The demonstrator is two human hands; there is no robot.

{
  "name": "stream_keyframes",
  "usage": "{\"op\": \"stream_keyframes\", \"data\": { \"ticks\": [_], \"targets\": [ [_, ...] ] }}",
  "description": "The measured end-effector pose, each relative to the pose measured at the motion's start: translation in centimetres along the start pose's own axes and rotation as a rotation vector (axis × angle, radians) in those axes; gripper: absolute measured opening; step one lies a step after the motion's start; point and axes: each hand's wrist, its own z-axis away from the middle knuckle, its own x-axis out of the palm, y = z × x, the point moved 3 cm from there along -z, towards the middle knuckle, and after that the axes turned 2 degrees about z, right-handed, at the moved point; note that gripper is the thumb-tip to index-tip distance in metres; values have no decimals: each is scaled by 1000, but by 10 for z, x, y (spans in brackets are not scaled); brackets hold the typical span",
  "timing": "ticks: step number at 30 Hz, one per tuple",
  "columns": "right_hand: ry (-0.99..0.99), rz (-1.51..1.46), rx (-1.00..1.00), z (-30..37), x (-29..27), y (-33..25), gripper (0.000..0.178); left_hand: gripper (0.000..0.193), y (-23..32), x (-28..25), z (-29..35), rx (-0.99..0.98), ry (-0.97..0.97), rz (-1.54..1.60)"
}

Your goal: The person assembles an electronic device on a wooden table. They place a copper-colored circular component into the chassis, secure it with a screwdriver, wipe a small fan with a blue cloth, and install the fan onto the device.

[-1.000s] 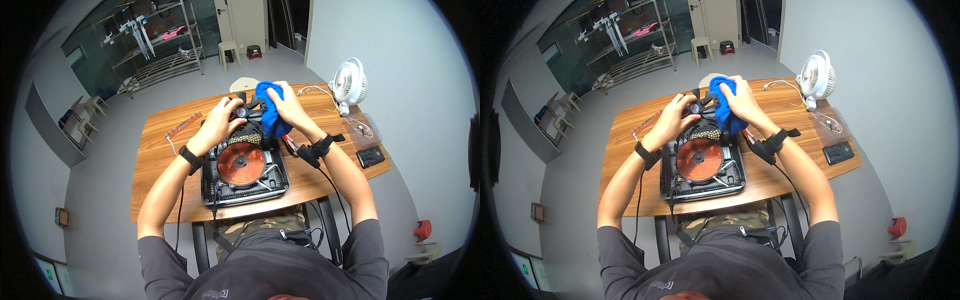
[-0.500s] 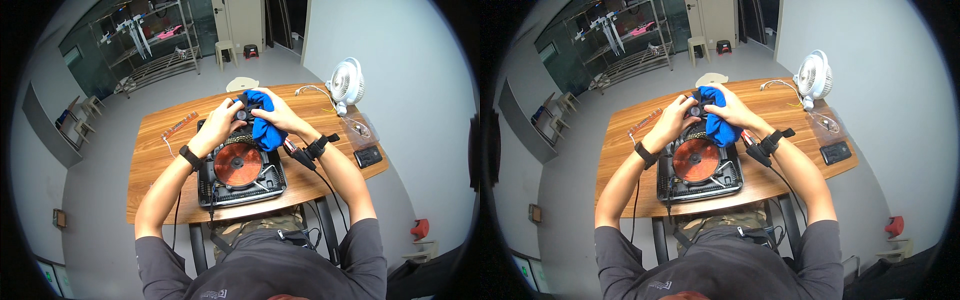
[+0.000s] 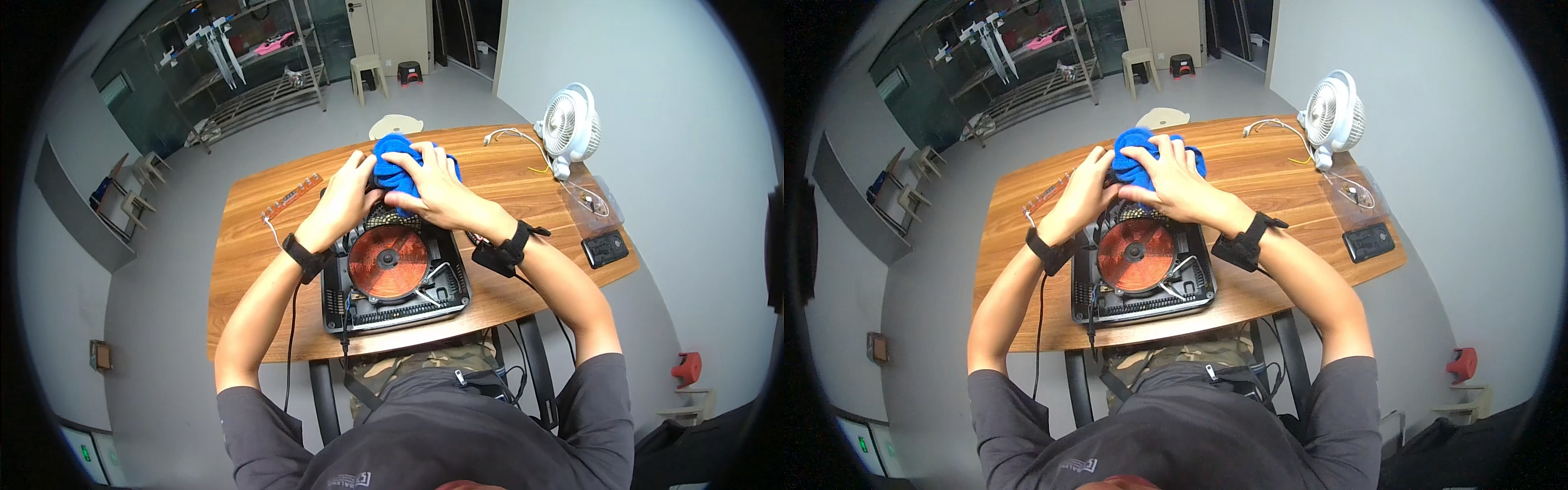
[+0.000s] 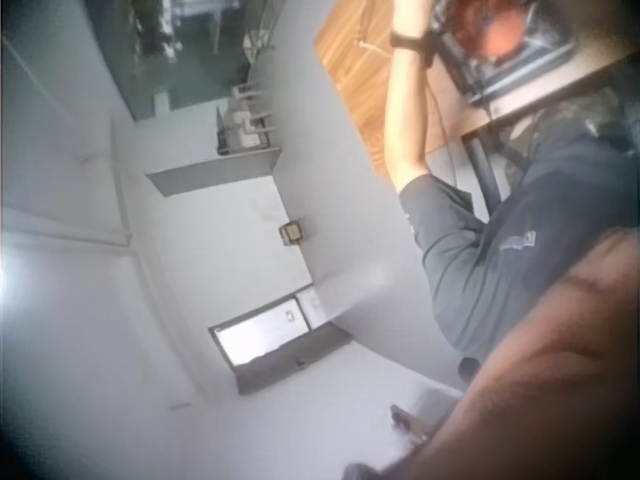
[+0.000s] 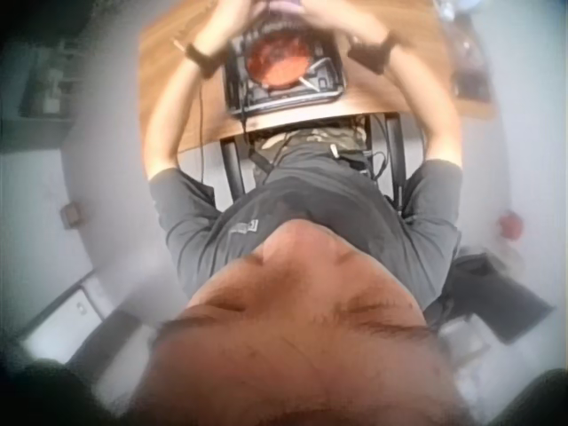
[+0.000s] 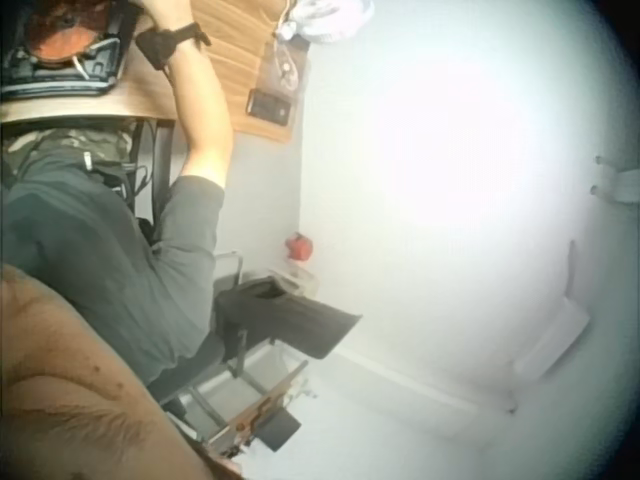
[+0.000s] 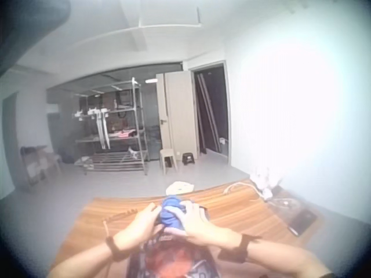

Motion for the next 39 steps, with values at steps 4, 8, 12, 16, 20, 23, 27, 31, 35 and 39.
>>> {"op": "stream_keyframes", "data": {
  "ticks": [4, 8, 12, 16, 20, 23, 27, 31, 35, 39],
  "targets": [
    [86, -209, 99, -1, 17, 27, 65, 52, 4, 3, 5, 36, 4, 57],
    [-26, -600, 218, -19, 2, 26, 80, 53, 6, -6, 3, 52, -37, 50],
    [-171, -597, 251, -30, 1, 31, 68, 54, 11, -10, 3, 108, -32, 37],
    [-96, -608, 222, -25, 4, 33, 54, 61, 9, -15, 11, 74, 22, 76],
    [-102, -642, 240, -17, 4, 46, 43, 67, -7, -24, 15, 3, 147, 136],
    [-106, -781, 292, -15, 6, 52, 41, 53, -28, -22, 12, -167, 37, 217],
    [-198, -854, 331, -13, 1, 53, 42, 42, -23, -24, 8, -369, -75, 475],
    [-182, -574, 185, -23, -16, 49, 50, 38, -31, -24, 9, -297, -41, 377],
    [-152, -484, 78, -37, -40, 27, 59, 35, -30, -25, 6, -124, 10, 182],
    [-191, -386, 15, -47, -24, -1, 56, 32, -14, -27, 0, -30, 25, 211]
  ]
}}
